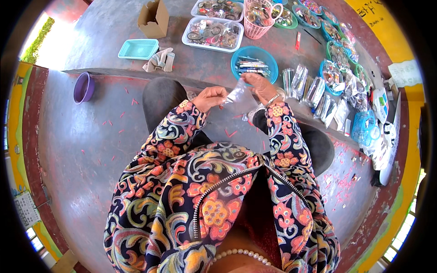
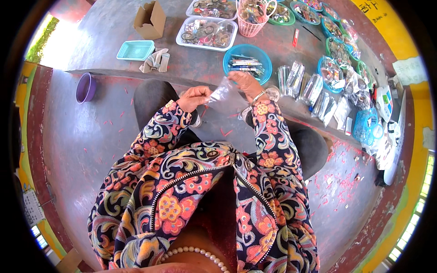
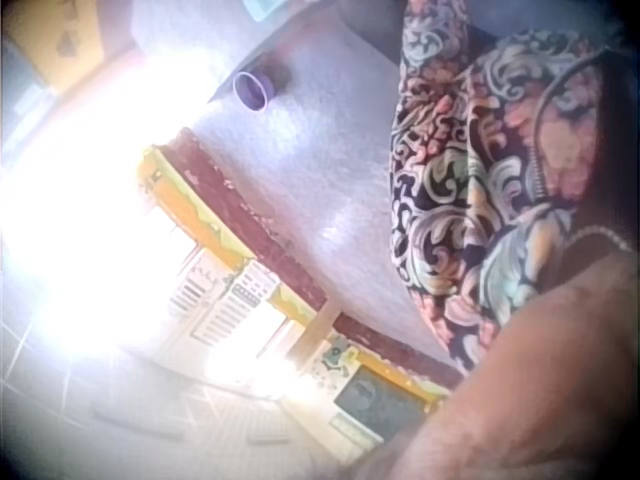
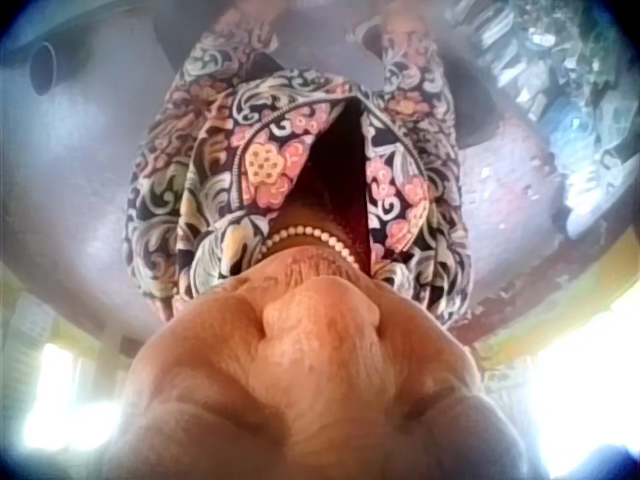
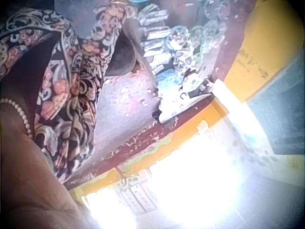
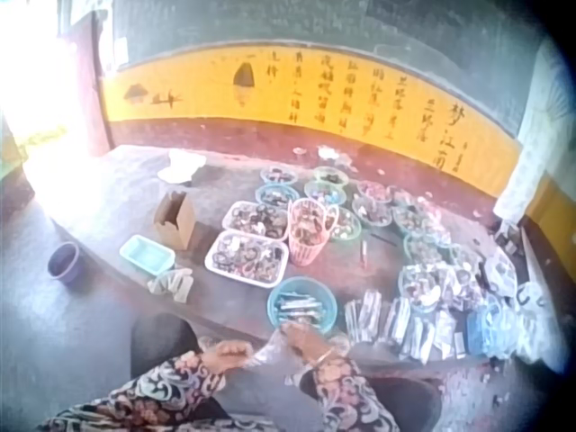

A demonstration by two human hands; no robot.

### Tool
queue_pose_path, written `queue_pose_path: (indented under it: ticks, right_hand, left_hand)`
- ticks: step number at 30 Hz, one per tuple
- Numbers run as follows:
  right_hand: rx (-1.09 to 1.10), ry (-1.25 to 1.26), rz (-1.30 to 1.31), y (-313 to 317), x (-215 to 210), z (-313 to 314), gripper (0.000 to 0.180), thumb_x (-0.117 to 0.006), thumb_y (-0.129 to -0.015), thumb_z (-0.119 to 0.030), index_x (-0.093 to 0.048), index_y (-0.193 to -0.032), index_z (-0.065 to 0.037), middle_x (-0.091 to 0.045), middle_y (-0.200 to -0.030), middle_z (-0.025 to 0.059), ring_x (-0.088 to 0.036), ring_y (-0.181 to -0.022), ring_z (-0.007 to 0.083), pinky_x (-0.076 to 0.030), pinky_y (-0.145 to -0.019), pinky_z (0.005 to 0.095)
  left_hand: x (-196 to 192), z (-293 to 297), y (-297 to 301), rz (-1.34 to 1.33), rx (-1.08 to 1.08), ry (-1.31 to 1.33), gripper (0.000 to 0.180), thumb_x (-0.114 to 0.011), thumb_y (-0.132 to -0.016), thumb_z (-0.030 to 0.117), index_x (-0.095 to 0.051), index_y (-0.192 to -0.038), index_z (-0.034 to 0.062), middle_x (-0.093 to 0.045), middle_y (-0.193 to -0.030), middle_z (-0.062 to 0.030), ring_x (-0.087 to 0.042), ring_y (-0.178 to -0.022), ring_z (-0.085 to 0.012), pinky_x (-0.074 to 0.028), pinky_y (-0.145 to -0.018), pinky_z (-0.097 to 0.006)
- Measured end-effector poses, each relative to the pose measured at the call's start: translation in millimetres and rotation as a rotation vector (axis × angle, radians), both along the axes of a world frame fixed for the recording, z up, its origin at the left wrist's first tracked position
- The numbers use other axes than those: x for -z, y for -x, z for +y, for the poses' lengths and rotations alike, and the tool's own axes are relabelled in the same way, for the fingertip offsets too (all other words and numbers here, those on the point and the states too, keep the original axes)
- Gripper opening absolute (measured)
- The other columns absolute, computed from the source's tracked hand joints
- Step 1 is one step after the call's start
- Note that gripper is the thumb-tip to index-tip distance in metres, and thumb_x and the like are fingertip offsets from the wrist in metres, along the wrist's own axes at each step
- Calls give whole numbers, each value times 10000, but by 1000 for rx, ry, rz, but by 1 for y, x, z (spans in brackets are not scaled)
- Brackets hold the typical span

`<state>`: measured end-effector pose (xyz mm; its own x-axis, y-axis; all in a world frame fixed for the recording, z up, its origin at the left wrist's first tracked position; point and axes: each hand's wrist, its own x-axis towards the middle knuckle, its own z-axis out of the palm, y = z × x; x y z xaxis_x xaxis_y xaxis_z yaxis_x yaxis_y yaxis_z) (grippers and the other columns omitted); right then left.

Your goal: The person sits on the floor and sorts various stationery items, including pens and markers, into clear plastic bags. They pick up items from a blue bowl and a container, place them into bags, and arrange the filled bags on the floor.

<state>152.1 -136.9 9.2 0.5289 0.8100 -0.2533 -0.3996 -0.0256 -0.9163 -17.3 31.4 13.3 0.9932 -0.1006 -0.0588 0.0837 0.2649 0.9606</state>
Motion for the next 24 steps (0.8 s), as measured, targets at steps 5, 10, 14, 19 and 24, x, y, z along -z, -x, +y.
queue_pose_path:
  ticks: [5,10,14,19,24]
  right_hand:
    - [-230,-8,303,12,-10,0,260,-633,-812,-264,-609,-860,-10,-607,-778,24,-548,-682,78,-428,-629,207]
    - [41,-41,183,9,3,4,233,-648,-798,-258,-621,-795,-27,-613,-714,23,-560,-628,84,-428,-566,210]
    - [227,18,135,13,-11,6,227,-654,-790,-265,-620,-773,-41,-614,-662,27,-570,-564,106,-416,-507,219]
    - [276,31,106,18,-17,9,238,-643,-797,-288,-618,-789,-51,-621,-689,33,-591,-591,120,-414,-497,223]
    - [336,72,-28,22,-18,9,273,-608,-820,-307,-626,-786,-37,-625,-677,39,-586,-571,116,-410,-488,221]
  left_hand:
    - [-5,-5,1,110,-61,86,73,-537,-810,126,-532,-783,59,-517,-713,19,-503,-662,-74,-431,-597,-236]
    - [-13,-10,-2,236,-311,362,125,-560,-818,181,-532,-779,66,-559,-739,2,-549,-681,-78,-466,-525,-241]
    - [-21,-17,-6,241,-408,367,126,-570,-837,186,-563,-826,61,-584,-780,-4,-566,-710,-84,-488,-546,-232]
    - [-2,-12,-4,279,-468,319,94,-562,-841,103,-586,-900,35,-608,-836,-27,-591,-757,-111,-500,-575,-222]
    - [-3,-12,-6,256,-491,343,112,-559,-844,103,-578,-907,13,-623,-889,-90,-621,-829,-189,-522,-659,-268]
